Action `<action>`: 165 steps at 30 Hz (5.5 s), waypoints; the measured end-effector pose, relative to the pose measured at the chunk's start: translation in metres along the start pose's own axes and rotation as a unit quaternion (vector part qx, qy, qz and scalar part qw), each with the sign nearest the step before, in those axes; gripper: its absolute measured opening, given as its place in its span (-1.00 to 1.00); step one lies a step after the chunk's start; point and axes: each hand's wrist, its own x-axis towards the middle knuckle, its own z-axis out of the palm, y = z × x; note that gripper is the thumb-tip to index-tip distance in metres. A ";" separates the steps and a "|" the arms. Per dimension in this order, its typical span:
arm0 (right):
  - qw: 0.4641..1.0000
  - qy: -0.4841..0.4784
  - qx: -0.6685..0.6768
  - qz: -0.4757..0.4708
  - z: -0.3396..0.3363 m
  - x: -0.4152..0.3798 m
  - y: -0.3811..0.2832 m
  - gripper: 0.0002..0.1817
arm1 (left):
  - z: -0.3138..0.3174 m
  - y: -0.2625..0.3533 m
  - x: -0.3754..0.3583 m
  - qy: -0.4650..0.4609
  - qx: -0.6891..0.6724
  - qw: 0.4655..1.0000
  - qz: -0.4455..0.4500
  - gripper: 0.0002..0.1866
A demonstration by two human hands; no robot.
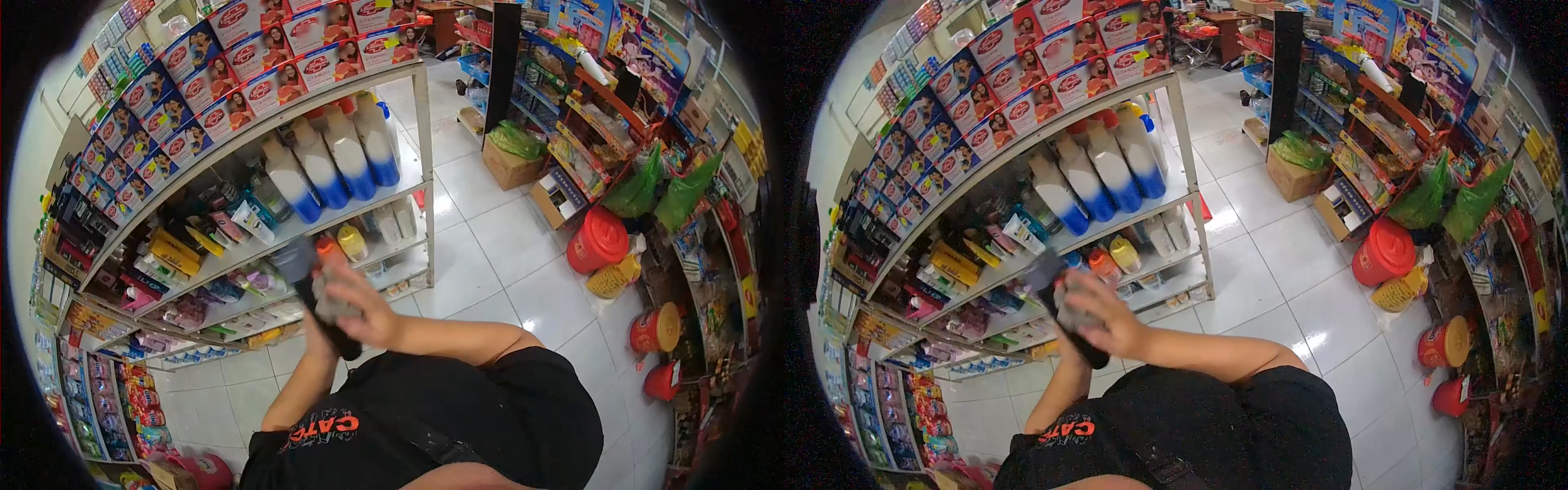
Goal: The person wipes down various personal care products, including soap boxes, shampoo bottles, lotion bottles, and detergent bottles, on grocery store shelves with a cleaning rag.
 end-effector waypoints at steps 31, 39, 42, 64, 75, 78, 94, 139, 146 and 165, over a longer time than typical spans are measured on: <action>0.947 0.074 0.151 0.275 0.027 -0.007 0.010 -0.58 | 0.002 0.026 0.032 0.023 0.069 0.964 0.255 -0.12; 0.784 0.188 0.387 0.448 0.023 -0.012 0.035 -0.67 | -0.039 -0.015 0.036 -0.088 0.289 0.919 0.253 0.09; 0.763 0.142 0.361 0.516 0.019 -0.018 0.038 -0.69 | -0.041 -0.016 0.037 -0.082 0.287 0.919 0.258 0.05; 0.942 0.228 0.034 0.244 -0.004 0.005 0.042 -0.68 | -0.024 -0.020 0.008 -0.095 0.364 0.924 0.064 -0.45; 0.965 0.123 -0.203 0.110 0.010 -0.007 0.050 -0.53 | -0.015 0.002 0.014 0.058 0.316 0.947 0.029 -0.62; 0.969 0.176 -0.129 0.120 0.003 0.002 0.055 -0.55 | -0.019 -0.010 0.006 0.056 0.219 0.973 -0.049 -0.53; 0.879 -0.023 0.306 0.364 0.104 -0.007 0.081 -0.50 | -0.111 0.026 -0.021 0.062 -0.121 0.986 -0.096 -0.32; 0.804 -0.394 -0.396 0.201 0.322 0.290 0.260 -0.61 | -0.420 0.161 -0.068 0.284 0.157 0.946 -0.008 -0.74; 0.850 -0.404 -0.289 0.173 0.319 0.282 0.215 -0.64 | -0.420 0.168 -0.063 0.200 0.328 0.916 0.112 -0.59; 0.842 -0.502 -0.188 0.060 0.331 0.195 0.119 -0.59 | -0.364 0.201 -0.045 -0.021 0.579 0.810 0.096 -0.57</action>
